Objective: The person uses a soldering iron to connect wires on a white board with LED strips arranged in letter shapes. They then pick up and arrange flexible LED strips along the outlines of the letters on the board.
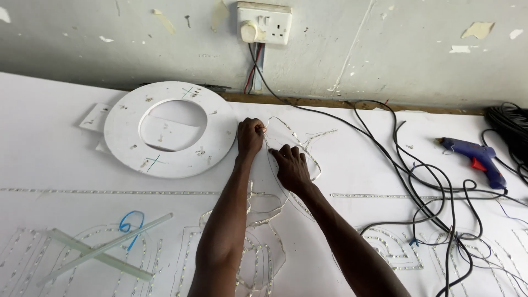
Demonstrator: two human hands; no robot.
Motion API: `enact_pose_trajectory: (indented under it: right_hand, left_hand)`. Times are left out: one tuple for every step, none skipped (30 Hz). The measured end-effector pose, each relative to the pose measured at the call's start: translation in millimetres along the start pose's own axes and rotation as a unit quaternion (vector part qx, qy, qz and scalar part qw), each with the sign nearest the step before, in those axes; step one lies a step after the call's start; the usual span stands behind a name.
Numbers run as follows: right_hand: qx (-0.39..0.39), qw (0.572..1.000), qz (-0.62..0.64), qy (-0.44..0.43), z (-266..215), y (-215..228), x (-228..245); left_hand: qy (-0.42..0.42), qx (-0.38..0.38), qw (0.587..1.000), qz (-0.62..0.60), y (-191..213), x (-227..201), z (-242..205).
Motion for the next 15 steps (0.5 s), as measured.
enact_pose_trajectory:
  right_hand:
    - [0.004, 1.000, -0.002, 0.003, 0.7, -4.2, 0.6]
    - [-0.002, 1.000, 0.000, -0.001, 2.3, -4.1, 0.2]
    - [0.003, 1.000, 0.008, -0.006, 4.2, -6.7, -0.5]
    - [0.012, 1.000, 0.013, -0.009, 3.3, -10.0, -5.0]
    - [0.009, 1.000, 0.011, -0.010, 16.7, -11.6, -13.2]
    - [0.041, 0.998, 0.036, -0.007, 25.9, -22.3, -18.2]
    - [0.074, 0.995, 0.061, -0.005, 35.2, -33.3, -22.5]
    - [0.073, 0.995, 0.064, -0.005, 40.3, -21.5, -17.5]
    - [0.016, 0.998, 0.065, 0.013, 46.2, 1.9, -9.9]
    - [-0.043, 0.997, 0.063, 0.031, 51.6, 27.5, -6.9]
    - [-0.046, 0.997, 0.063, 0.029, 61.3, 29.5, -8.0]
    - [-0.094, 0.992, 0.066, 0.050, 69.2, 40.4, -4.0]
    - [-0.141, 0.985, 0.070, 0.071, 76.0, 51.3, 0.0]
    - [-0.146, 0.984, 0.072, 0.070, 86.1, 41.9, -5.0]
    - [-0.134, 0.988, 0.034, 0.069, 97.1, 29.1, -8.4]
  left_hand:
    - [0.001, 0.003, 1.000, 0.004, 1.6, -2.8, -1.5]
    - [-0.005, 0.005, 1.000, 0.006, 1.0, -3.5, -0.8]
    - [0.004, 0.009, 1.000, 0.013, 0.2, -0.6, -0.1]
    - [0.016, 0.009, 1.000, 0.017, -5.0, 2.3, -2.7]
    - [0.013, 0.009, 1.000, 0.016, -7.0, 3.7, 4.5]
    - [0.013, 0.010, 1.000, 0.016, -8.0, 8.0, 4.1]
    - [0.013, 0.011, 1.000, 0.016, -8.9, 12.8, 3.9]
    - [0.011, 0.013, 1.000, 0.019, -5.0, 6.7, 0.6]
    - [0.020, 0.017, 1.000, -0.001, -2.1, 2.2, -2.7]
    - [0.027, 0.020, 0.999, -0.024, -3.0, -4.7, -2.7]
    - [0.023, 0.021, 0.999, -0.023, -5.9, -1.4, 0.7]
    - [0.024, 0.032, 0.999, -0.026, -9.2, 3.6, 1.4]
    - [0.025, 0.043, 0.998, -0.028, -12.3, 8.3, 2.2]
    - [0.020, 0.044, 0.999, -0.025, -12.8, 10.1, 1.7]
    - [0.009, 0.041, 0.999, -0.022, -12.6, 10.6, 1.2]
Point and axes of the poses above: each hand's wrist, its own z-axis towards the middle knuckle, its own y-axis out of the back of the hand, x = y × z, the point moved 10 cm from there along z, towards the middle knuckle, and after that the axes turned 12 degrees about -z, right-handed, at the moved point
